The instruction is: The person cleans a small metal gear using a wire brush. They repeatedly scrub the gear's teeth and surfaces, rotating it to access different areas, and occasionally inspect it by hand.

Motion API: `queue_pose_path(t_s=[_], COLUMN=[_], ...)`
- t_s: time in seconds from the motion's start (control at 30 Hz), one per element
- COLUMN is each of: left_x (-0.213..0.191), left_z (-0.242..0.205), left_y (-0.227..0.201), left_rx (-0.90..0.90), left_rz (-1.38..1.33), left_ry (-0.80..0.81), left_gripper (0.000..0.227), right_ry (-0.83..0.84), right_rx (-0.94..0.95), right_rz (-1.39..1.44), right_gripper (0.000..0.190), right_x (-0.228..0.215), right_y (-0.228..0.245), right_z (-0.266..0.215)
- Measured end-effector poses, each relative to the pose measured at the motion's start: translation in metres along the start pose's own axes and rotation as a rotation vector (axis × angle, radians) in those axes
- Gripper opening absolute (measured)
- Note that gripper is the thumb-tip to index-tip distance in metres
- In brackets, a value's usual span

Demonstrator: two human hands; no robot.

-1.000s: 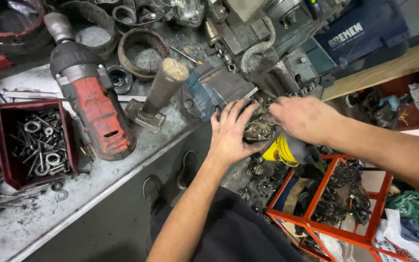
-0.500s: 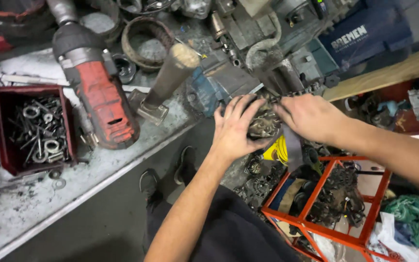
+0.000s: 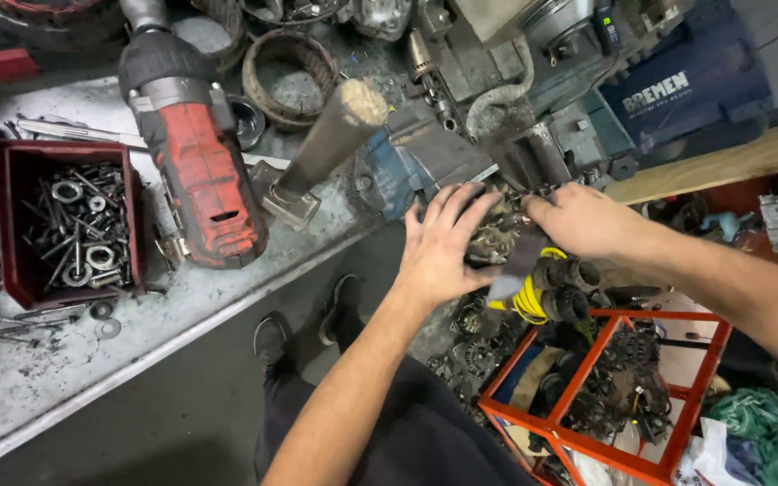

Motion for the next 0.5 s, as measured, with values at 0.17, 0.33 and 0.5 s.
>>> queue_pose_path(t_s=[0.17,0.33,0.5], left_x=[-0.004,0.002,0.003], left_z=[0.001,-0.001,-0.003], left_y=[-0.005,-0.001,-0.003], left_rx=[0.019,0.02,0.014], left_rz=[-0.004,-0.005,0.002], left_ry=[-0.046,-0.042,-0.055], left_gripper=[0.102,0.105,0.105], right_ry=[-0.224,-0.567,0.01], right_rx=[0.048,-0.271,0.114], right_rz=[-0.052,-0.345,0.038], right_gripper=[0.028,0.023,0.037], right_x=[-0.053,-0.031,0.016], right_y=[0.022,0.015,-0.01], right_z=[-0.022,-0.019,0.003])
Point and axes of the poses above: each hand's wrist, its own z-axis towards the middle knuckle, its own x-axis out of the palm, y = z × x, the point moved 2 cm from there along z, towards the middle knuckle, and after that the axes turned 10 degrees about -y, right-handed, at the moved point
